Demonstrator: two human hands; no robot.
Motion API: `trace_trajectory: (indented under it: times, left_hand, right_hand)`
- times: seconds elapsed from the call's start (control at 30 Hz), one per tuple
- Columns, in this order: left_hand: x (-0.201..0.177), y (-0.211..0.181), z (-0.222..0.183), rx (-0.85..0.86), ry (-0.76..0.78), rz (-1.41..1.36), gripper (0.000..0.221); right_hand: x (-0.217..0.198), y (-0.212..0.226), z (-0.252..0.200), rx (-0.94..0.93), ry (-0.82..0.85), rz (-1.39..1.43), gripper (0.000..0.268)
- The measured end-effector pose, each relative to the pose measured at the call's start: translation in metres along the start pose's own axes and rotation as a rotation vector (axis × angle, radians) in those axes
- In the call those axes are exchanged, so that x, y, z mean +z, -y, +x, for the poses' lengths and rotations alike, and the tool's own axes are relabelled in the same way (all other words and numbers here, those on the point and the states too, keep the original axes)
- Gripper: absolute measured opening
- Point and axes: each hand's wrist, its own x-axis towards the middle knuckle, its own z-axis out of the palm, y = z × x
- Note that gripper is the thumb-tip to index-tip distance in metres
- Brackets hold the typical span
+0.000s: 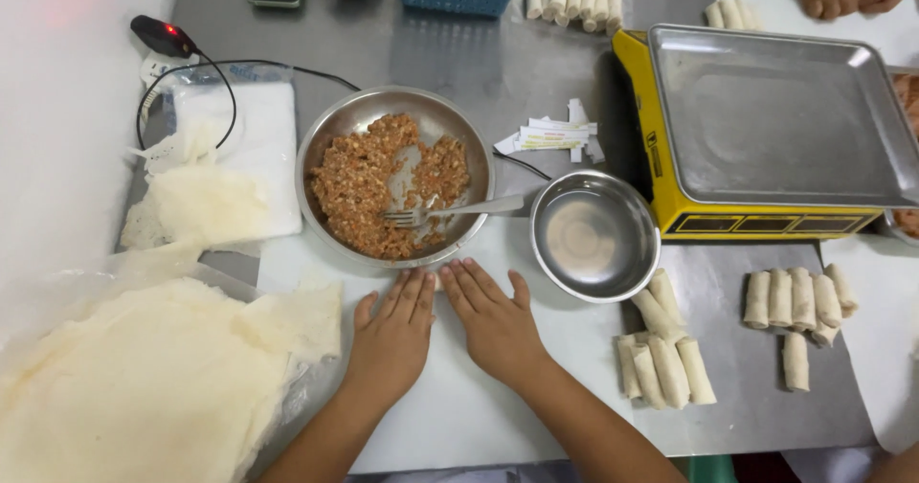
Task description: Manually folding and rolling spring rolls by placing filling on wrappers and rolling them into cylinders.
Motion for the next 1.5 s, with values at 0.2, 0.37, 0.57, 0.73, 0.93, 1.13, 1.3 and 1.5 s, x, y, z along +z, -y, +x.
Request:
trace_trajectory:
  times: [0.2, 0.37, 0.57, 0.73, 0.93, 1.13, 1.3, 1.5]
  left_hand:
    - [-0.006, 0.001, 0.016, -0.021, 0.013, 0.020, 0.061]
    - [-0.045, -0.008, -0.020, 0.043, -0.170, -0.109, 0.040]
    - [-0.057, -0.009, -0.052, 0.025, -0.204, -0.232, 0.027]
    - [-0.060, -0.012, -0.082, 0.029, -0.168, -0.249, 0.025]
    - [-0.040, -0.016, -0.100, -0.037, -0.227, -0.249, 0.019]
    - [-0.037, -0.016, -0.099, -0.032, -0.219, -0.273, 0.018]
    - [-0.033, -0.015, -0.103, -0.070, -0.199, -0.275, 0.020]
    - [-0.042, -0.018, -0.097, -0.055, -0.203, -0.283, 0.016]
  right_hand:
    - [0.003, 0.000, 0.011, 0.018, 0.011, -0.025, 0.061]
    - [-0.044, 0.006, -0.009, -0.022, -0.247, 0.040, 0.039]
    - [-0.032, 0.012, -0.012, -0.008, -0.069, 0.115, 0.053]
    - [-0.049, -0.009, -0.011, -0.037, -0.051, 0.123, 0.018]
    - [-0.087, -0.136, -0.015, 0.204, 0.040, 0.353, 0.034]
    - [-0.122, -0.265, 0.009, 0.722, -0.049, 0.035, 0.031]
    - [-0.126, -0.303, -0.008, 0.710, -0.016, -0.106, 0.030]
    - [-0.167, -0.293, -0.019, 0.710, -0.111, 0.053, 0.033]
